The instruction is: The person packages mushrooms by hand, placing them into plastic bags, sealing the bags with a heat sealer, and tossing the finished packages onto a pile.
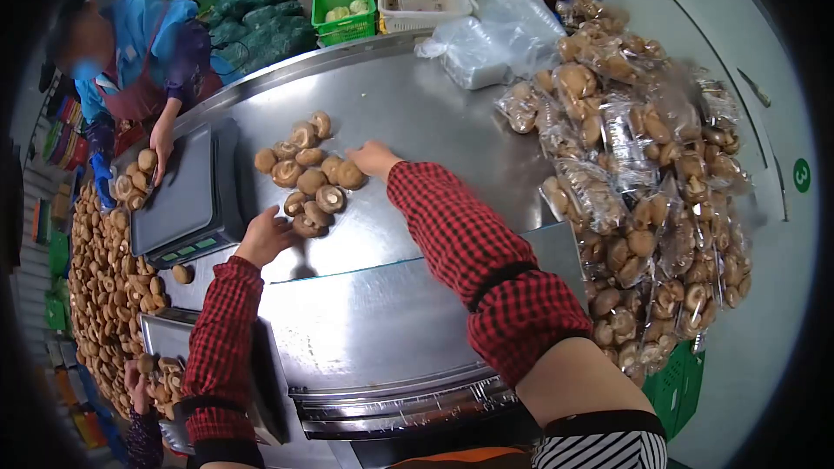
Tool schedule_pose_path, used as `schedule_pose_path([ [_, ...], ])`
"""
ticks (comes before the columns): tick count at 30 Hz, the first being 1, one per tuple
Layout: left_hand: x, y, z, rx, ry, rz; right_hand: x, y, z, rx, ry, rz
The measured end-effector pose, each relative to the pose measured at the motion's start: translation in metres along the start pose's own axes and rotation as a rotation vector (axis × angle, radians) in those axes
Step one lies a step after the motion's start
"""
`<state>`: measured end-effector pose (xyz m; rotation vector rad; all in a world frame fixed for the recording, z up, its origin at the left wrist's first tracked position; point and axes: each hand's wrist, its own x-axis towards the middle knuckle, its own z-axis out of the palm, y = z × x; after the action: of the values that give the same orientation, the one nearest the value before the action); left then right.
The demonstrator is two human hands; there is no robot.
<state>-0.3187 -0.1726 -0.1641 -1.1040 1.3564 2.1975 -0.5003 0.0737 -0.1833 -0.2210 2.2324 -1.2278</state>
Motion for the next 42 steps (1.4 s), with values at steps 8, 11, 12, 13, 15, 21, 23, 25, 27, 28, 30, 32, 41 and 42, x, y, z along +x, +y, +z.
schedule_pose_path([
  [8,-0.064,0.022,0.047,0.152,-0.064,0.299,-0.094,-0.041,-0.036,0.289,-0.069,0.081],
  [11,-0.114,0.039,0.063,0.181,-0.148,0.403,-0.169,-0.064,-0.072,0.406,-0.025,0.057],
  [12,-0.132,0.039,0.070,0.205,-0.182,0.425,-0.196,-0.064,-0.081,0.412,-0.006,0.039],
  [13,-0.154,0.036,0.079,0.212,-0.202,0.427,-0.220,-0.059,-0.086,0.423,0.031,-0.019],
  [15,-0.199,0.019,0.098,0.249,-0.233,0.416,-0.275,-0.045,-0.091,0.401,0.035,0.024],
  [21,-0.222,-0.076,0.093,0.420,-0.153,0.276,-0.386,0.006,-0.070,0.180,0.065,0.093],
  [23,-0.250,-0.092,0.101,0.396,-0.110,0.349,-0.413,0.006,-0.069,0.136,0.052,0.069],
  [25,-0.260,-0.115,0.084,0.489,0.045,0.589,-0.435,0.031,-0.066,-0.103,0.193,-0.152],
  [27,-0.297,-0.130,0.062,0.816,0.350,0.826,-0.485,0.026,-0.080,-0.405,0.417,-0.180],
  [28,-0.327,-0.136,0.054,1.051,0.502,0.819,-0.508,0.026,-0.086,-0.615,0.429,-0.071],
  [30,-0.344,-0.171,0.041,1.532,0.741,0.852,-0.534,0.028,-0.084,-0.639,0.259,0.126],
  [32,-0.353,-0.189,0.062,1.526,0.747,0.957,-0.527,0.051,-0.051,-0.749,0.444,-0.090],
  [41,-0.375,-0.147,0.022,-0.276,-0.391,-0.061,-0.526,0.034,-0.083,1.270,-0.371,0.438],
  [42,-0.378,-0.136,0.021,-0.515,-0.556,-0.202,-0.521,0.019,-0.093,1.342,-0.420,0.290],
])
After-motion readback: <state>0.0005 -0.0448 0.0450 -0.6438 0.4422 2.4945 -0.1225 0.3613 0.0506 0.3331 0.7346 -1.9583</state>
